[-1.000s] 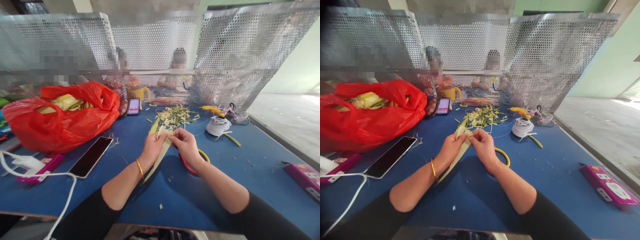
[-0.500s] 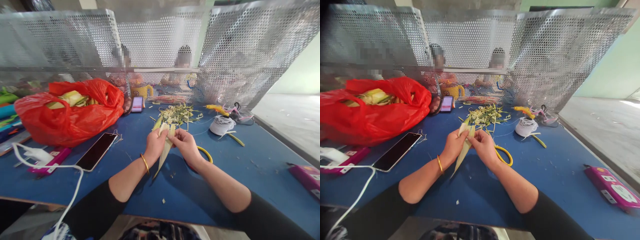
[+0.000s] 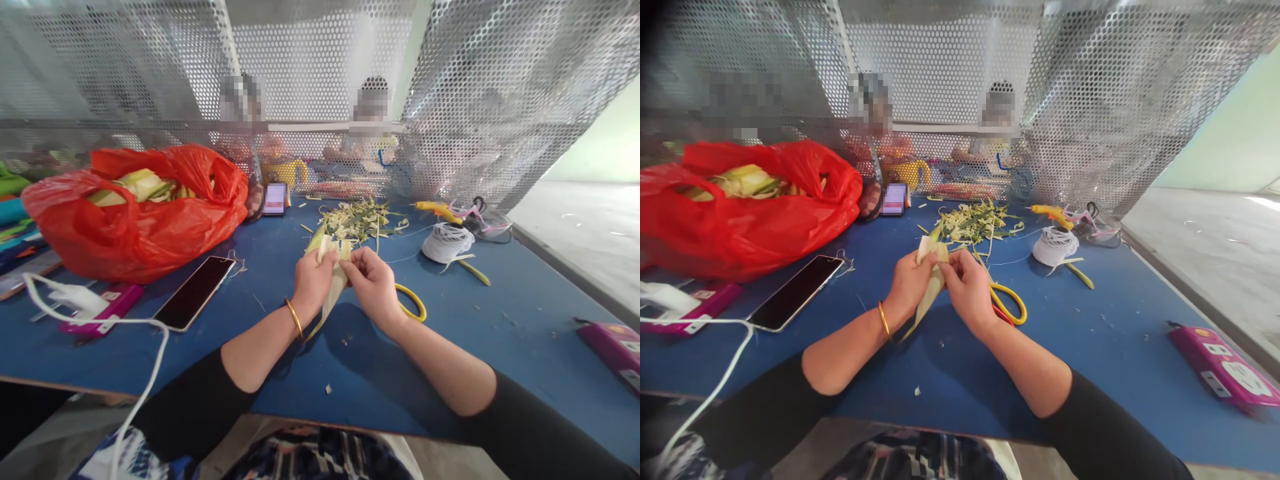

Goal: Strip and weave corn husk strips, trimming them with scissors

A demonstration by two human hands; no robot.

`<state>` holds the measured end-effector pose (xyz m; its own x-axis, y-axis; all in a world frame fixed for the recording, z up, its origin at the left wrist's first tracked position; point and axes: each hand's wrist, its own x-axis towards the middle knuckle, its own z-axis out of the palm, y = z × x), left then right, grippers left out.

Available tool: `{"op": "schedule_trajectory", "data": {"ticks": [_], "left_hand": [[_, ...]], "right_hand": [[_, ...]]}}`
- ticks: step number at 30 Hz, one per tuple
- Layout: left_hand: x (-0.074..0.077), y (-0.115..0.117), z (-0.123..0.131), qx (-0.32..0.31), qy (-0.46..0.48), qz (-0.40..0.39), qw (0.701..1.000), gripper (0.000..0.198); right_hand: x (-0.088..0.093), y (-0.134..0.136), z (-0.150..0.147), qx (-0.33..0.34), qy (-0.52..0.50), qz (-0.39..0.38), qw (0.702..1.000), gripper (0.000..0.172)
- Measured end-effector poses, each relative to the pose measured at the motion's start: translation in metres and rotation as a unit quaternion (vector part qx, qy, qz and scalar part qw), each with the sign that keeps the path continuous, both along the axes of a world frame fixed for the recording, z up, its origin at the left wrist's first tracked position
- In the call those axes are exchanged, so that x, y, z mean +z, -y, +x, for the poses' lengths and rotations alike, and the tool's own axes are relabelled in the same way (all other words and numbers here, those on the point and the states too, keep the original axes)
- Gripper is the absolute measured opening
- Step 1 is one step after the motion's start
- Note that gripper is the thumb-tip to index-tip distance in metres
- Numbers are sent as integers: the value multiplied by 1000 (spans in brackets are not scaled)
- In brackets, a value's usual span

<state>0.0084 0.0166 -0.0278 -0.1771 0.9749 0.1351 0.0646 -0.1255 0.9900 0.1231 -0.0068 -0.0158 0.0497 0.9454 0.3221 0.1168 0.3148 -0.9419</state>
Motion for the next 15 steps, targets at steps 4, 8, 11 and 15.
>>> {"op": "schedule_trajectory", "data": {"ticks": [4,8,11,15], "left_hand": [[-6,-3,0,-3,44,6,999,25],[-6,-4,1,3,56,9,998,23],[-2,-4,1,23,30,-1,999,23],[0,-3,0,39,23,8,999,25]], "right_hand": [[-2,1,1,-20,21,37,999,19],[-5,-1,1,-12,15,46,999,18],[-4,-3,-1,9,-17,30,999,20],[-3,-3,-1,55,-45,-19,997,27]]}}
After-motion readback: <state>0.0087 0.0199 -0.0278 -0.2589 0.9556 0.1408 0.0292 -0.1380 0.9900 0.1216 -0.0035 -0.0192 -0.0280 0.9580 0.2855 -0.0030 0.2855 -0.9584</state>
